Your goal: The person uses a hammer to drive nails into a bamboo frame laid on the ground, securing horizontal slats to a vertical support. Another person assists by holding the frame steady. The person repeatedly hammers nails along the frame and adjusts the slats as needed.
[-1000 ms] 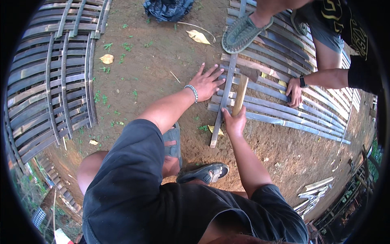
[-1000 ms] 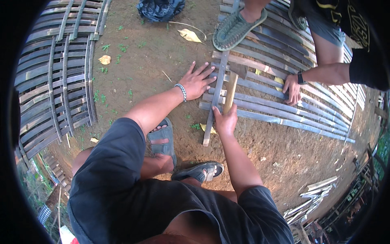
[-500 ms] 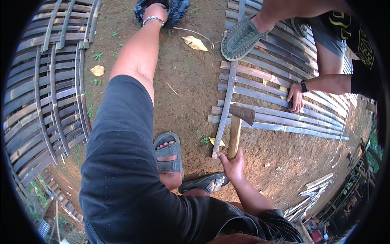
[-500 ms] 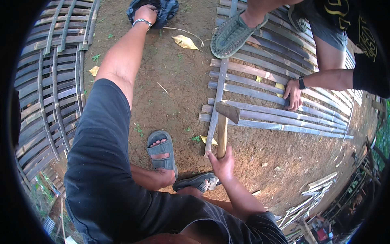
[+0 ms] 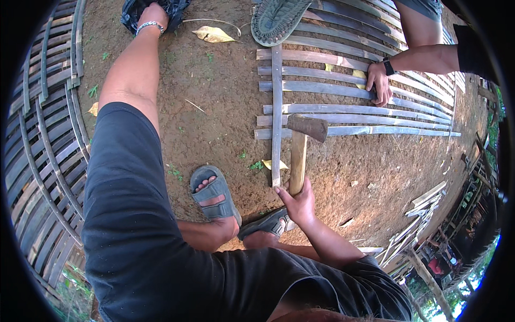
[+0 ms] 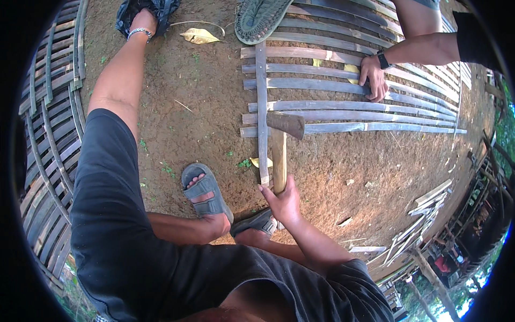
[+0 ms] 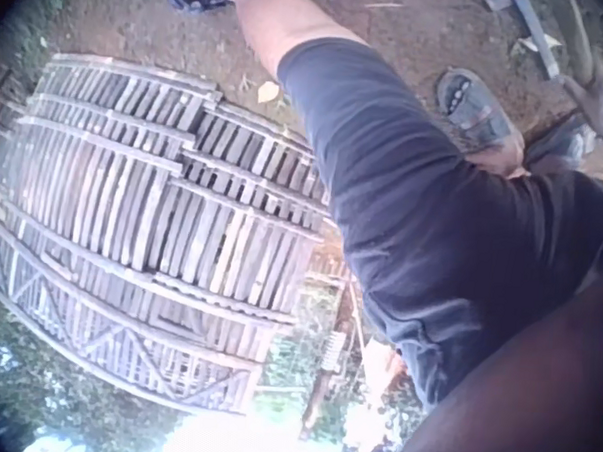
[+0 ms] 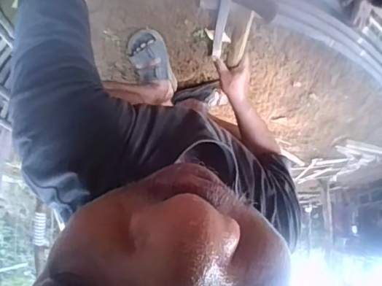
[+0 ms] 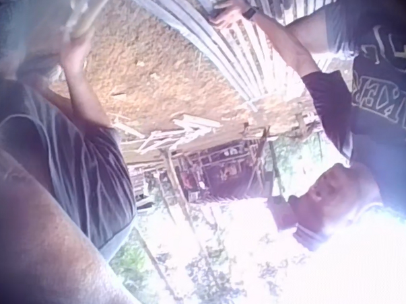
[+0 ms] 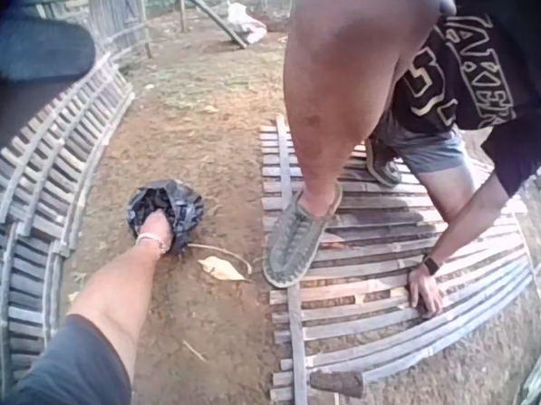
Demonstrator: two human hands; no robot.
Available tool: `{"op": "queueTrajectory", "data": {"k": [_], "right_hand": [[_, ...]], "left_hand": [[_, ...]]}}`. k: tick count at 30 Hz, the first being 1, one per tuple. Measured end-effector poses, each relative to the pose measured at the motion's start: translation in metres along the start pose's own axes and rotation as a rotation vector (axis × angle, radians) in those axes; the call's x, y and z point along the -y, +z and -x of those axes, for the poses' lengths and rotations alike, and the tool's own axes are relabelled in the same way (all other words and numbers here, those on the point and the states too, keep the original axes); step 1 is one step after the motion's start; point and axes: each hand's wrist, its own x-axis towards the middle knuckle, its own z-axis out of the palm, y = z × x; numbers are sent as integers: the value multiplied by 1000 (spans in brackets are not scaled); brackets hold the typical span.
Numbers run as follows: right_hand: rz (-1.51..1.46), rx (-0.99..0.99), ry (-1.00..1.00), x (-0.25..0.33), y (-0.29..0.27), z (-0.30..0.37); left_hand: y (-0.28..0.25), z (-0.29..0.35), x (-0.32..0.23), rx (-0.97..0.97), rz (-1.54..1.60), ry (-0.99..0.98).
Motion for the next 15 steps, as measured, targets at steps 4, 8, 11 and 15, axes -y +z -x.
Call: {"op": "queueTrajectory", "data": {"k": [4,8,11,15], "right_hand": [[-12,-18,46,-1,-8,-3],[-74,-34,15,-6,-6,-6],[-4,-29,8,-2,-7,-8],[-31,13,-2,-2,-7,-10]], "left_hand": [[-10,17,-19,27,59,15],[-4,3,8,-75,2,13],[-3,0,9,-55,62,19],[-14,-3,25,-14,0,64]]}}
